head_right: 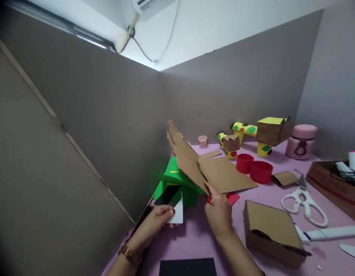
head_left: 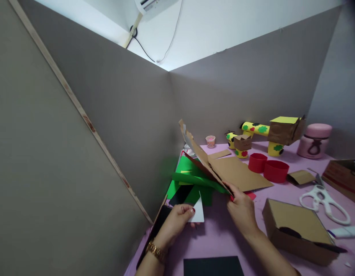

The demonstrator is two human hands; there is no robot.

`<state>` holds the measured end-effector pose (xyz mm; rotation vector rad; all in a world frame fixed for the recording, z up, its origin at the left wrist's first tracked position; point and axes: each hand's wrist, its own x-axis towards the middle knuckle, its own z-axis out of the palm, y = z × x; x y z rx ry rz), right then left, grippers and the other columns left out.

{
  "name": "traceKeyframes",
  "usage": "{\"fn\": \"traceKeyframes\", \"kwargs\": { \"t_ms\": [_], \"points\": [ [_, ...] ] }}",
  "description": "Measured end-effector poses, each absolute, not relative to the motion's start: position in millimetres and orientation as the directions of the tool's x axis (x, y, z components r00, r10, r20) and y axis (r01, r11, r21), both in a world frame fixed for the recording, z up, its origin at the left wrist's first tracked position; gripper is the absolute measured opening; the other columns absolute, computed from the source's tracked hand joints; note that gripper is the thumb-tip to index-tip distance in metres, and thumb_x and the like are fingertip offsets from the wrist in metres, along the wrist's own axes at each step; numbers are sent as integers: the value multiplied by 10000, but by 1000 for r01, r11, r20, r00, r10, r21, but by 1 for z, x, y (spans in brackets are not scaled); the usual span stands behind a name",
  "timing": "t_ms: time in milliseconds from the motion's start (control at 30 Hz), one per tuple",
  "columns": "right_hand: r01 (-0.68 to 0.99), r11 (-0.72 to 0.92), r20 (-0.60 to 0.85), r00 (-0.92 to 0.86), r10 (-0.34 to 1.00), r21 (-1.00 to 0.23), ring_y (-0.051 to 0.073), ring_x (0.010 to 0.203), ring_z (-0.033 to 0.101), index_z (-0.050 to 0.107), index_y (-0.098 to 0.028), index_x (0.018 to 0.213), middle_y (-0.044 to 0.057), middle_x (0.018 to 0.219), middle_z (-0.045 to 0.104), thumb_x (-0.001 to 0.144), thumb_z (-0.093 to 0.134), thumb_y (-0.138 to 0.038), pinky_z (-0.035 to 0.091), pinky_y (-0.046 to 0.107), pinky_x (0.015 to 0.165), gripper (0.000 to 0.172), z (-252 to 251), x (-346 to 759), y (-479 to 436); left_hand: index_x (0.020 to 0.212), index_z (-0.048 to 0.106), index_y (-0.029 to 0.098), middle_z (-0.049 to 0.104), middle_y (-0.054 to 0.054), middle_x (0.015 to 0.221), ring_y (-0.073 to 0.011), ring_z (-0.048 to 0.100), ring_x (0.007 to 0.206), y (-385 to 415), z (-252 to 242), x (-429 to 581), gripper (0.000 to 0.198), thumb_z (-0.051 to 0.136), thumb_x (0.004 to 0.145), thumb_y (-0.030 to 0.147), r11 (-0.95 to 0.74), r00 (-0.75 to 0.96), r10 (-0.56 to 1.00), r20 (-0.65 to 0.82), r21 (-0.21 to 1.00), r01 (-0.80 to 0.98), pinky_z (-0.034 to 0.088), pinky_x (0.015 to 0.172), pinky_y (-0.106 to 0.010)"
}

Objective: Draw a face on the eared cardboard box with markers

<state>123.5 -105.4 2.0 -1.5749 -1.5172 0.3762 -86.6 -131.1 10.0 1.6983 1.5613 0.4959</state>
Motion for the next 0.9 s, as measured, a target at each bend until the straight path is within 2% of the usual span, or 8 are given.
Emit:
{"fn": "traceKeyframes", "kwargs": {
  "t_ms": [167, 367, 500, 600, 733, 900],
  "points": [
    [676, 138, 354, 192, 916, -724, 332, 1021, 669, 649, -148, 1205, 115, 1125, 729, 647, 424, 31, 520, 415, 830, 628, 2, 119, -108, 946, 618, 138, 649, 5, 795, -130, 627, 655, -144, 4, -90, 230, 527, 939, 349, 44, 228, 951, -207, 825, 564, 535, 635, -304],
    [701, 136, 343, 163, 925, -700, 281, 1058, 657, 621, -152, 1224, 117, 1159, 710, 721, 478, 74, 523, 390, 868, 570, 5, 120, -108, 887, 662, 143, 654, 15, 763, -148, 621, 685, -150, 12, -87, 195, 586, 898, 323, -40, 356, 909, -216, 805, 592, 502, 672, -317],
    [734, 131, 334, 136, 933, -666, 220, 1066, 646, 584, -166, 1233, 79, 1194, 681, 776, 551, 82, 519, 394, 896, 521, 3, 117, -110, 858, 693, 155, 684, 4, 774, -159, 613, 714, -154, 20, -76, 118, 595, 853, 221, -91, 393, 893, -220, 768, 634, 459, 680, -307],
    [772, 151, 330, 80, 941, -618, 216, 1052, 642, 566, -187, 1242, 72, 1220, 649, 845, 598, -16, 523, 416, 891, 434, -2, 109, -114, 874, 722, 164, 721, -30, 843, -175, 610, 775, -161, 21, -71, 178, 566, 789, 163, -89, 362, 906, -220, 736, 671, 425, 690, -286],
    [816, 205, 314, -31, 949, -540, 225, 1032, 638, 548, -195, 1249, 70, 1185, 640, 907, 602, -179, 530, 441, 865, 347, -9, 96, -120, 916, 729, 142, 739, -53, 831, -172, 618, 724, -171, 12, -73, 256, 534, 763, 208, -36, 353, 893, -278, 739, 673, 417, 610, -237],
    [828, 293, 289, -167, 943, -477, 244, 1102, 593, 565, -198, 1215, 79, 1253, 594, 922, 587, -265, 496, 471, 909, 302, -19, 87, -122, 915, 727, 156, 733, -47, 860, -184, 619, 781, -177, 1, -78, 243, 523, 784, 181, -63, 296, 931, -211, 708, 704, 436, 680, -268]
  ]
}}
